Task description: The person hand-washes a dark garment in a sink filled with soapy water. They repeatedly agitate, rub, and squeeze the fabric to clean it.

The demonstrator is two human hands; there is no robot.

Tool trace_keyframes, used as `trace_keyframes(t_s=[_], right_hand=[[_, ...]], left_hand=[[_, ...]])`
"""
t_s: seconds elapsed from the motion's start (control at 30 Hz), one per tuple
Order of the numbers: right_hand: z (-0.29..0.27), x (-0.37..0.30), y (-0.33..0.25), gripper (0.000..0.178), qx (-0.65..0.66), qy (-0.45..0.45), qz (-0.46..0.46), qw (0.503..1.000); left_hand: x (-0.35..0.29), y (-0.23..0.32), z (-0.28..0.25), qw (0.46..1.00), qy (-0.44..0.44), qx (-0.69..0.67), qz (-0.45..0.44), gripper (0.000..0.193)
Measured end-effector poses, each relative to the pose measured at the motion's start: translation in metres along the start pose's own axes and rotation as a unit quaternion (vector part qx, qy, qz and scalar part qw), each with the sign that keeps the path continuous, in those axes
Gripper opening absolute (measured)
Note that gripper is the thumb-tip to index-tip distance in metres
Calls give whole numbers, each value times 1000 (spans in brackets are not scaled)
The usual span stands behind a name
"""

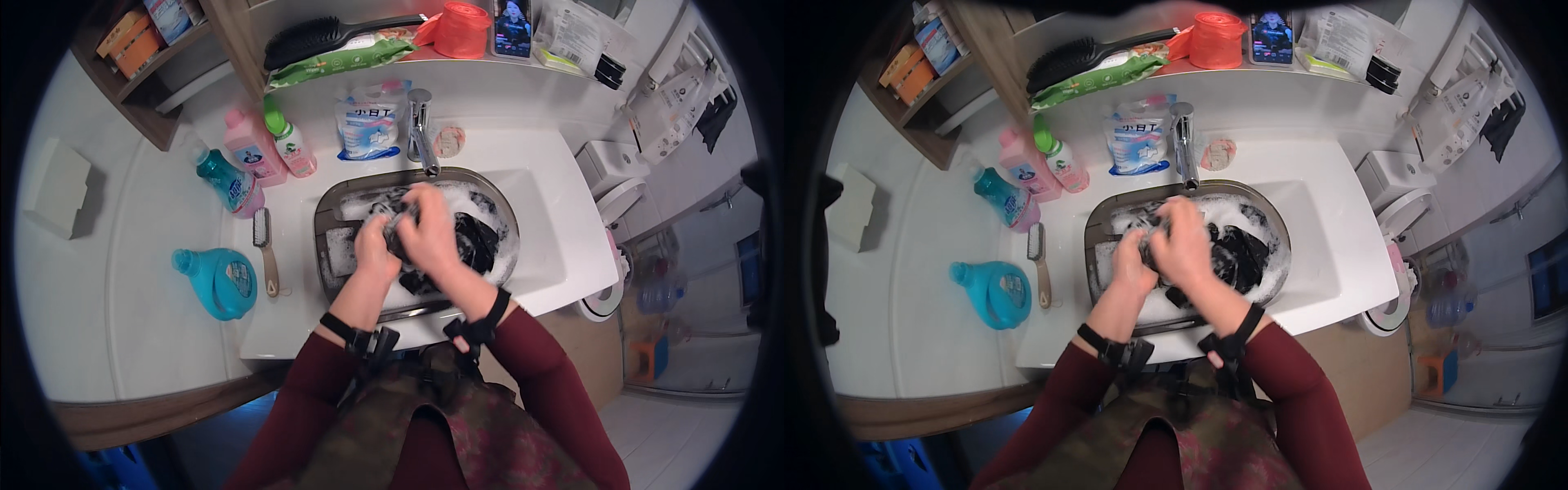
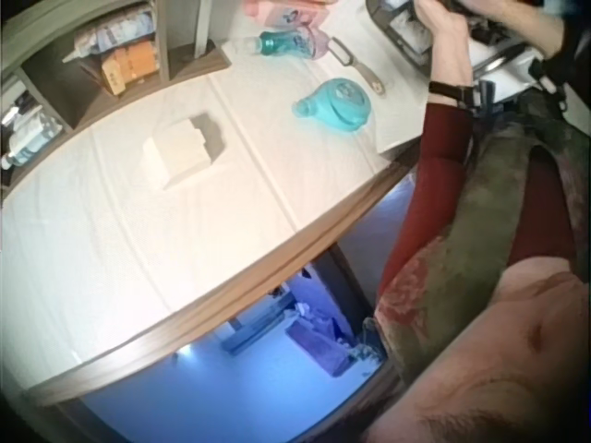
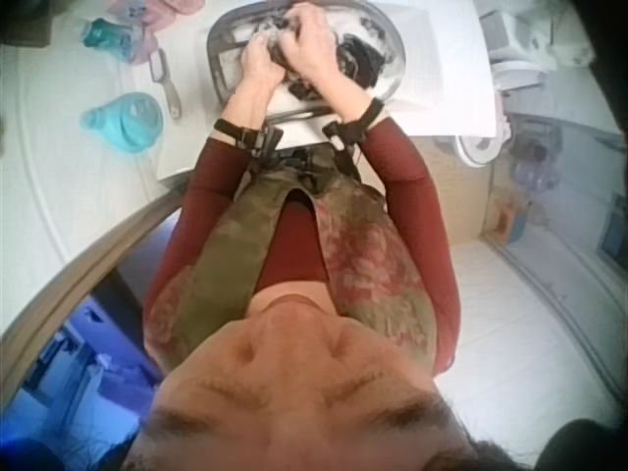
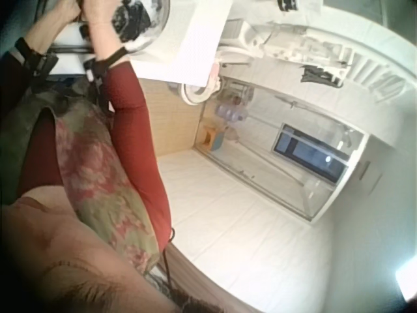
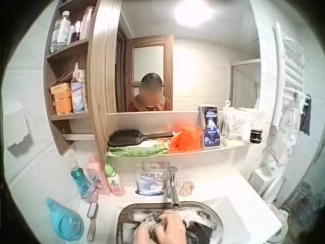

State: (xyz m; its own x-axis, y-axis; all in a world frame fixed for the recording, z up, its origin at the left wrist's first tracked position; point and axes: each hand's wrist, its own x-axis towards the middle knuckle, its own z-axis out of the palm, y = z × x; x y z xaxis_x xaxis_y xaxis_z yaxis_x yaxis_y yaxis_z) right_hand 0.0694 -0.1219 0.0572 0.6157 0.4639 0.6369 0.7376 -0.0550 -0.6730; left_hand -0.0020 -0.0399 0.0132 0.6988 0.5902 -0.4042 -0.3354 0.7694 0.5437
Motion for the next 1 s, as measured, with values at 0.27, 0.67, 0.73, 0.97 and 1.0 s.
trace_keyframes(t_s=[0.27, 0.67, 0.73, 0.97, 1.0], right_hand=[[-1, 3, 9, 25, -79, 10, 88, 993], [4, 10, 26, 46, 68, -43, 107, 991], [-3, 15, 31, 64, 150, -152, 196, 957], [-21, 21, 22, 38, 440, -118, 436, 776], [-21, 21, 19, 37, 492, -88, 408, 764]], left_hand=[[-4, -6, 5, 995, 60, -34, -66, 23], [1, 24, 3, 998, -50, 16, -19, 24], [4, 44, 3, 999, -9, 27, -34, 28], [-11, 36, -8, 966, -126, 217, 61, 80], [-16, 26, -9, 953, -121, 267, 81, 84]])
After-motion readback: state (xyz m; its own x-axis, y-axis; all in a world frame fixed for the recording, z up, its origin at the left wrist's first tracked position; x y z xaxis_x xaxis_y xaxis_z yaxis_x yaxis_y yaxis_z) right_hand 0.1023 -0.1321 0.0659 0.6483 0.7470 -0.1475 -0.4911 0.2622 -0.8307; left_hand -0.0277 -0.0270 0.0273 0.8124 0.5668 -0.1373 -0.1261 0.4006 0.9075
